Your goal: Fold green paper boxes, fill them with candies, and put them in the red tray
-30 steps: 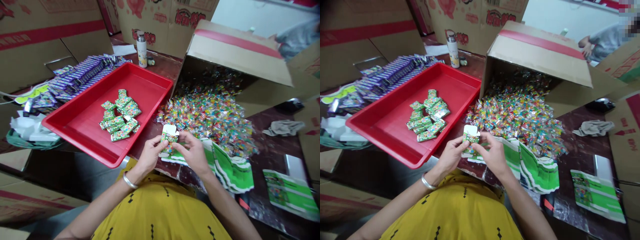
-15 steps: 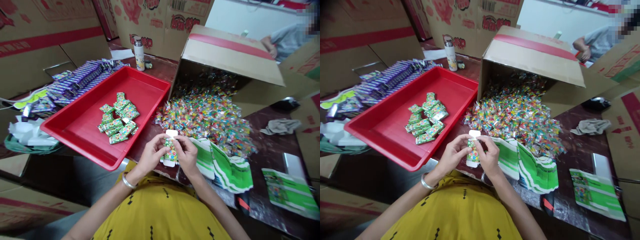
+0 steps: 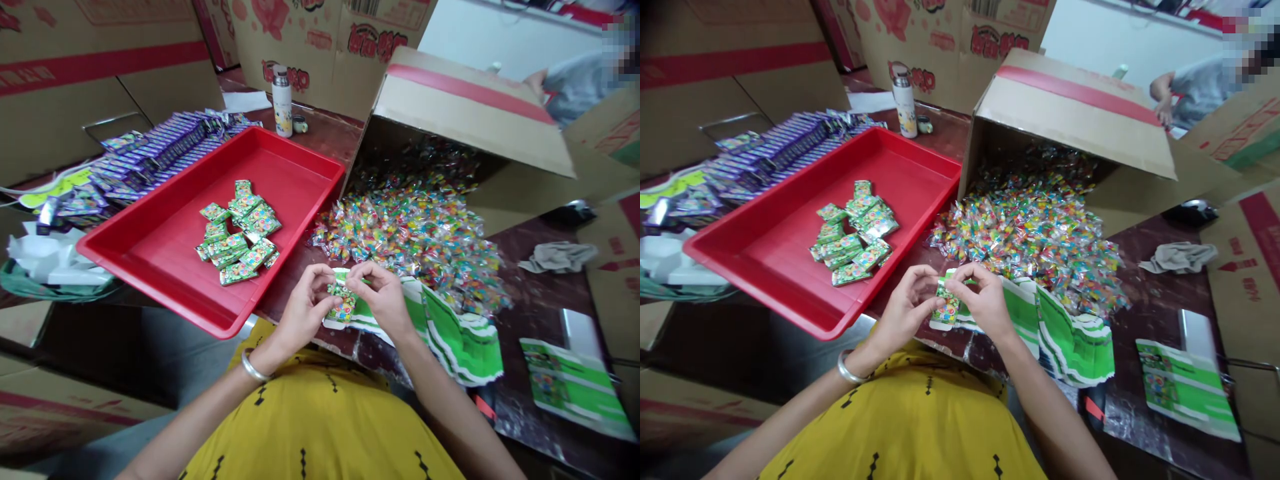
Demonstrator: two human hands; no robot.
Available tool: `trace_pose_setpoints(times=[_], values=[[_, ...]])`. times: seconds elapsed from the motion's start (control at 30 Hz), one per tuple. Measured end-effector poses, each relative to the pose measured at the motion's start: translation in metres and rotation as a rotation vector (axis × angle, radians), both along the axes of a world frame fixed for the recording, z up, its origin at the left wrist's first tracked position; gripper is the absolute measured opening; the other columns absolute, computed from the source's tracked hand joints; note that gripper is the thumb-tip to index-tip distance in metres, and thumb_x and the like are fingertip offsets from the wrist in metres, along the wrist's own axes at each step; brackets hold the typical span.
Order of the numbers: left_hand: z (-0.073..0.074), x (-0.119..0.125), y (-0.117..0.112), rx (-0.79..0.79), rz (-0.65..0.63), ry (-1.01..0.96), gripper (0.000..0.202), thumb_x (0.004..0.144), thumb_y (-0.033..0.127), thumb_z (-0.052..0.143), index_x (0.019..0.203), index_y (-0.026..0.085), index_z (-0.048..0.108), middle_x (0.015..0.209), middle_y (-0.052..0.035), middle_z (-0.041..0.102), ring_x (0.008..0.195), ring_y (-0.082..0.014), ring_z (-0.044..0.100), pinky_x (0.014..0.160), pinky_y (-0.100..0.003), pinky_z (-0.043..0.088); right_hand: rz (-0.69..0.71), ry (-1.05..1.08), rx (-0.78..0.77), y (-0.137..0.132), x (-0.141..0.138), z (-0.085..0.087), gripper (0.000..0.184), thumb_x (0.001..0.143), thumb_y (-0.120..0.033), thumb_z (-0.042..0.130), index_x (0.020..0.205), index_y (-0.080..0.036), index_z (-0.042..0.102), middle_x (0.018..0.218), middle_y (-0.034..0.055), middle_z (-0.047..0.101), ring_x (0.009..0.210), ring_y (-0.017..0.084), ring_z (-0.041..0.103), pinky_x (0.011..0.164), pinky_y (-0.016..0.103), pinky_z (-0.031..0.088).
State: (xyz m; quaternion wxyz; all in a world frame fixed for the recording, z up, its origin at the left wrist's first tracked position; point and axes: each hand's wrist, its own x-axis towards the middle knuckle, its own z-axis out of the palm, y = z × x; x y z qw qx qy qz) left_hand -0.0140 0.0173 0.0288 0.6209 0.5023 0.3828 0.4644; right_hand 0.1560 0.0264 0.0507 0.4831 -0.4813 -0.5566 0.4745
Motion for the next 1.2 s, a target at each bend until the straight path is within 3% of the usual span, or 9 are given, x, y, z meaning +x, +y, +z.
trace_pose_setpoints(times=[0.13, 0.27, 0.43, 0.63, 0.73, 0.83, 0.97, 1.07, 1.2], values=[[0.004, -0.003, 0.0, 0.048, -0.035, 0.059, 0.04, 0.085, 0.013, 0.063, 0.12, 0.024, 0.047, 0.112, -0.0059, 0.062, 0.105, -0.0184, 0.063, 0.076, -0.024, 0.054, -0.003, -0.049, -0.132, 0.006, 0.005, 0.006, 0.021, 0.075, -0.036, 0.079, 0.079, -0.019, 0.068, 0.079, 0.0022, 0.069, 0.074, 0.018, 0.063, 0.071, 0.03, 0.051], [0.007, -0.004, 0.0, 0.048, -0.075, 0.095, 0.048, 0.086, 0.016, 0.063, 0.131, 0.024, 0.047, 0.121, -0.0085, 0.062, 0.11, -0.0221, 0.062, 0.073, -0.025, 0.056, -0.019, -0.055, -0.17, 0.013, 0.01, 0.001, 0.026, 0.075, -0.04, 0.079, 0.07, -0.018, 0.068, 0.066, 0.0003, 0.065, 0.062, 0.015, 0.056, 0.06, 0.027, 0.045], [0.005, -0.005, 0.001, 0.037, -0.118, 0.145, 0.054, 0.087, 0.02, 0.064, 0.138, 0.024, 0.048, 0.125, -0.0089, 0.063, 0.113, -0.0245, 0.062, 0.089, -0.034, 0.055, -0.042, -0.044, -0.192, 0.017, 0.012, -0.004, 0.03, 0.075, -0.042, 0.078, 0.065, -0.018, 0.063, 0.057, -0.0035, 0.056, 0.053, 0.011, 0.046, 0.051, 0.025, 0.036], [-0.001, -0.006, 0.005, 0.01, -0.1, 0.084, 0.044, 0.087, 0.021, 0.064, 0.131, 0.025, 0.057, 0.131, -0.0075, 0.063, 0.112, -0.0229, 0.062, 0.094, -0.034, 0.052, 0.025, -0.22, 0.046, 0.004, 0.012, -0.002, 0.016, 0.088, -0.033, 0.067, 0.077, -0.02, 0.068, 0.083, 0.0023, 0.067, 0.078, 0.017, 0.062, 0.073, 0.03, 0.048], [-0.003, -0.004, 0.005, -0.022, -0.049, 0.04, 0.036, 0.086, 0.021, 0.066, 0.122, 0.022, 0.063, 0.119, -0.0065, 0.067, 0.106, -0.0211, 0.064, 0.092, -0.032, 0.051, 0.07, -0.274, 0.083, -0.007, 0.012, -0.007, 0.012, 0.087, -0.032, 0.068, 0.096, -0.024, 0.069, 0.099, 0.0043, 0.067, 0.089, 0.019, 0.064, 0.072, 0.03, 0.052], [-0.006, -0.003, 0.003, -0.081, -0.04, 0.035, 0.028, 0.085, 0.021, 0.067, 0.112, 0.019, 0.065, 0.11, -0.0064, 0.068, 0.099, -0.0192, 0.064, 0.087, -0.031, 0.052, 0.099, -0.321, 0.073, -0.009, 0.016, -0.011, 0.01, 0.09, -0.032, 0.065, 0.094, -0.023, 0.068, 0.095, 0.0044, 0.067, 0.087, 0.019, 0.064, 0.072, 0.03, 0.053], [-0.012, -0.011, 0.005, -0.187, -0.019, 0.041, 0.025, 0.079, 0.024, 0.074, 0.098, 0.017, 0.061, 0.091, -0.0017, 0.066, 0.082, -0.0135, 0.063, 0.075, -0.025, 0.052, 0.228, -0.393, -0.065, 0.025, 0.029, -0.011, 0.019, 0.094, -0.038, 0.056, 0.101, -0.023, 0.066, 0.084, 0.0022, 0.068, 0.069, 0.017, 0.064, 0.058, 0.027, 0.05], [-0.016, -0.019, 0.01, -0.216, 0.091, 0.088, 0.029, 0.075, 0.026, 0.078, 0.086, 0.017, 0.053, 0.079, 0.0032, 0.059, 0.071, -0.0088, 0.058, 0.065, -0.019, 0.048, 0.066, -0.76, 0.081, 0.069, 0.029, -0.015, 0.016, 0.093, -0.032, 0.058, 0.099, -0.021, 0.067, 0.089, 0.0043, 0.069, 0.077, 0.019, 0.065, 0.07, 0.029, 0.05], [-0.013, -0.026, 0.01, -0.293, 0.107, 0.051, 0.042, 0.077, 0.03, 0.074, 0.11, 0.021, 0.05, 0.092, 0.0003, 0.06, 0.066, -0.0086, 0.058, 0.054, -0.019, 0.051, 0.21, -1.165, 0.183, 0.118, 0.009, -0.027, 0.018, 0.092, -0.022, 0.056, 0.105, -0.022, 0.069, 0.111, 0.0094, 0.068, 0.095, 0.023, 0.064, 0.081, 0.033, 0.046]])
